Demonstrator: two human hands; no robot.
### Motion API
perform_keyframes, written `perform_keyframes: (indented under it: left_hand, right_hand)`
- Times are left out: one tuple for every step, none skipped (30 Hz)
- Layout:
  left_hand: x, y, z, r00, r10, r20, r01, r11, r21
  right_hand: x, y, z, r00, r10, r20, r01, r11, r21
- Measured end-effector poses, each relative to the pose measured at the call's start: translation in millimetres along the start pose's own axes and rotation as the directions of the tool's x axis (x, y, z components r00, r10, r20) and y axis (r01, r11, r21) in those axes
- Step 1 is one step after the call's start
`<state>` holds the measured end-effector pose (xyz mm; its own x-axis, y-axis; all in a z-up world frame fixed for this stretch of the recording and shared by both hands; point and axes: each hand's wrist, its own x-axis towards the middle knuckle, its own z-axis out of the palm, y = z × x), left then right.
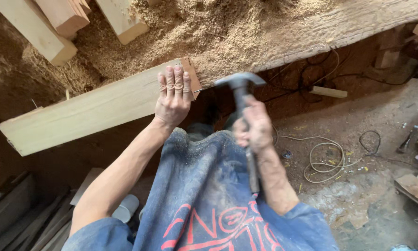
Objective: The person assembles a wooden box by hammering nails into the joints of wooden boards.
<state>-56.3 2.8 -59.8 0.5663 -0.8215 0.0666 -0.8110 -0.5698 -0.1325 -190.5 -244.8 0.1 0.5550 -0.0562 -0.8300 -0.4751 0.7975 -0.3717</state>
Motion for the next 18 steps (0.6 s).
perform_keyframes:
  left_hand:
    - [0,-1,-1,1.000,-0.004,0.003,0.004,1.000,-0.006]
    - [2,-2,0,1.000,0.004,0.017,-0.004,1.000,0.014]
    - [2,-2,-1,0.999,0.007,0.035,-0.008,0.999,0.032]
    - [1,-2,-2,0.999,0.010,0.052,-0.013,0.999,0.050]
    - [0,-1,-5,0.999,0.011,0.036,-0.012,0.999,0.046]
    - [-2,-1,-9,1.000,0.011,0.019,-0.012,0.999,0.041]
    - [4,-4,-8,1.000,0.019,-0.010,-0.019,0.999,0.048]
    - [11,-6,-7,0.999,0.028,-0.026,-0.026,0.998,0.049]
    - [9,-5,-8,0.999,0.036,-0.029,-0.035,0.998,0.045]
    - [7,-4,-9,0.998,0.045,-0.032,-0.044,0.998,0.040]
    - [6,-4,-10,0.999,0.042,-0.005,-0.042,0.998,0.037]
    - [6,-5,-10,0.999,0.039,0.021,-0.040,0.999,0.034]
    - [7,-7,-9,0.999,0.035,0.037,-0.036,0.999,0.039]
    - [8,-8,-9,0.998,0.024,0.063,-0.025,1.000,0.001]
    - [7,-8,-10,0.995,0.013,0.098,-0.009,0.999,-0.041]
    - [6,-9,-12,0.991,0.002,0.134,0.009,0.997,-0.082]
    - [4,-16,-16,0.990,-0.003,0.142,0.018,0.994,-0.110]
    - [-1,-25,-21,0.989,-0.007,0.151,0.028,0.990,-0.137]
  right_hand:
    - [5,-9,-11,0.996,-0.039,-0.078,0.043,0.998,0.054]
    - [13,-16,-22,0.977,-0.155,-0.148,0.174,0.976,0.128]
    - [20,-21,-31,0.940,-0.257,-0.225,0.301,0.935,0.189]
    - [25,-19,-34,0.886,-0.349,-0.306,0.426,0.873,0.237]
    - [27,-1,-24,0.910,-0.376,-0.175,0.402,0.903,0.152]
    - [21,15,-12,0.944,-0.328,-0.044,0.330,0.940,0.090]
    - [12,26,2,0.993,-0.090,0.079,0.090,0.996,0.005]
    - [3,33,15,0.979,0.082,0.187,-0.072,0.996,-0.061]
    - [2,24,11,0.976,0.102,0.191,-0.097,0.995,-0.037]
    - [0,16,8,0.981,0.087,0.171,-0.084,0.996,-0.025]
    - [1,7,6,0.990,0.050,0.131,-0.050,0.999,-0.004]
    - [1,-1,3,0.996,0.017,0.086,-0.019,0.999,0.029]
    - [5,-10,-2,0.999,-0.027,0.037,0.025,0.997,0.071]
    - [6,-16,-8,0.997,-0.068,0.035,0.065,0.994,0.087]
    - [6,-22,-17,0.995,-0.100,0.029,0.096,0.990,0.102]
    - [5,-27,-26,0.991,-0.131,0.023,0.128,0.985,0.116]
    - [3,-32,-35,0.988,-0.157,-0.004,0.156,0.981,0.117]
    - [2,-37,-44,0.983,-0.182,-0.030,0.185,0.976,0.117]
